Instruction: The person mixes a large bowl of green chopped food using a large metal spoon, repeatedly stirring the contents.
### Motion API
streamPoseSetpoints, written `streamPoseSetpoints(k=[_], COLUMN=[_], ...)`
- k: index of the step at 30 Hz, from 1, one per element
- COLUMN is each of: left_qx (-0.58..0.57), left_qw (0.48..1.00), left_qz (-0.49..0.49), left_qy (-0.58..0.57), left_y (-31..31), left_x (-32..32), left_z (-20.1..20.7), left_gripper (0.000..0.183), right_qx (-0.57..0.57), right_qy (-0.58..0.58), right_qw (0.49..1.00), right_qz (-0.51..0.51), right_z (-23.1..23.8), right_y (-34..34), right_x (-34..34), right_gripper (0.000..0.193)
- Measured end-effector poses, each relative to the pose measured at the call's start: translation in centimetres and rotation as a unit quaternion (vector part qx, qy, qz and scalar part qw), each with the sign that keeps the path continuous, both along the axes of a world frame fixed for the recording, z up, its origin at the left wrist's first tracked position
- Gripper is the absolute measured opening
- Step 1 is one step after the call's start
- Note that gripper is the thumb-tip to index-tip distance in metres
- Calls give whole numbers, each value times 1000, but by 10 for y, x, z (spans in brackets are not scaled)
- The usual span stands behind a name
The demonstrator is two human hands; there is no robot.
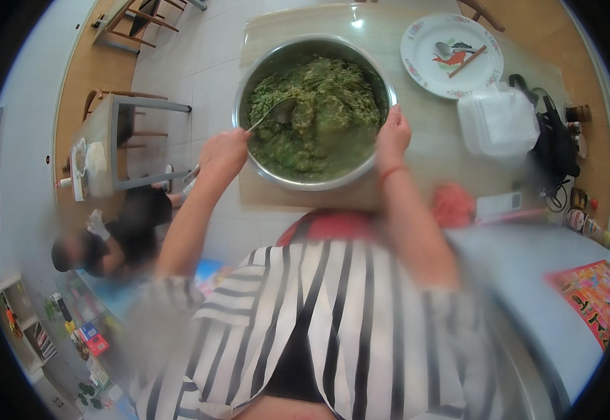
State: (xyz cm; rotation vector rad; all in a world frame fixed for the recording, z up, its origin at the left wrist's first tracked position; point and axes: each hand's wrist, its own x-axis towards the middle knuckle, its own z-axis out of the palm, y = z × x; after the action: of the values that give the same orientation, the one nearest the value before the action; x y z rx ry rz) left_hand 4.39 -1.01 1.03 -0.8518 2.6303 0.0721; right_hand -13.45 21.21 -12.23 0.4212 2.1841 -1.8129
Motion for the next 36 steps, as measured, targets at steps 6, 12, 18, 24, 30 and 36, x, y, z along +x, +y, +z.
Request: streamPoseSetpoints(k=[6,12,18,24,30,36], left_qx=[56,0,-7,59,-58,-139], left_qw=[996,998,999,990,990,975], left_qz=[-13,-63,-24,-90,-131,-165], left_qy=[-72,-11,-45,-90,3,61], left_y=[41,-11,4,34,-17,-19], left_x=[-2,-53,-27,13,-44,-74], left_z=[13,-26,32,-17,-6,42], left_gripper=[34,30,28,25,25,15], right_qx=[28,46,39,49,69,69], right_qy=[84,59,95,73,47,45], right_qw=[996,997,995,996,996,996], right_qz=[-15,20,1,18,30,28], right_z=[-16,-11,-11,-17,-9,-10], right_y=[0,0,0,1,3,2], right_x=[-1,-1,1,-1,-3,-1], right_gripper=[50,51,52,52,51,52])
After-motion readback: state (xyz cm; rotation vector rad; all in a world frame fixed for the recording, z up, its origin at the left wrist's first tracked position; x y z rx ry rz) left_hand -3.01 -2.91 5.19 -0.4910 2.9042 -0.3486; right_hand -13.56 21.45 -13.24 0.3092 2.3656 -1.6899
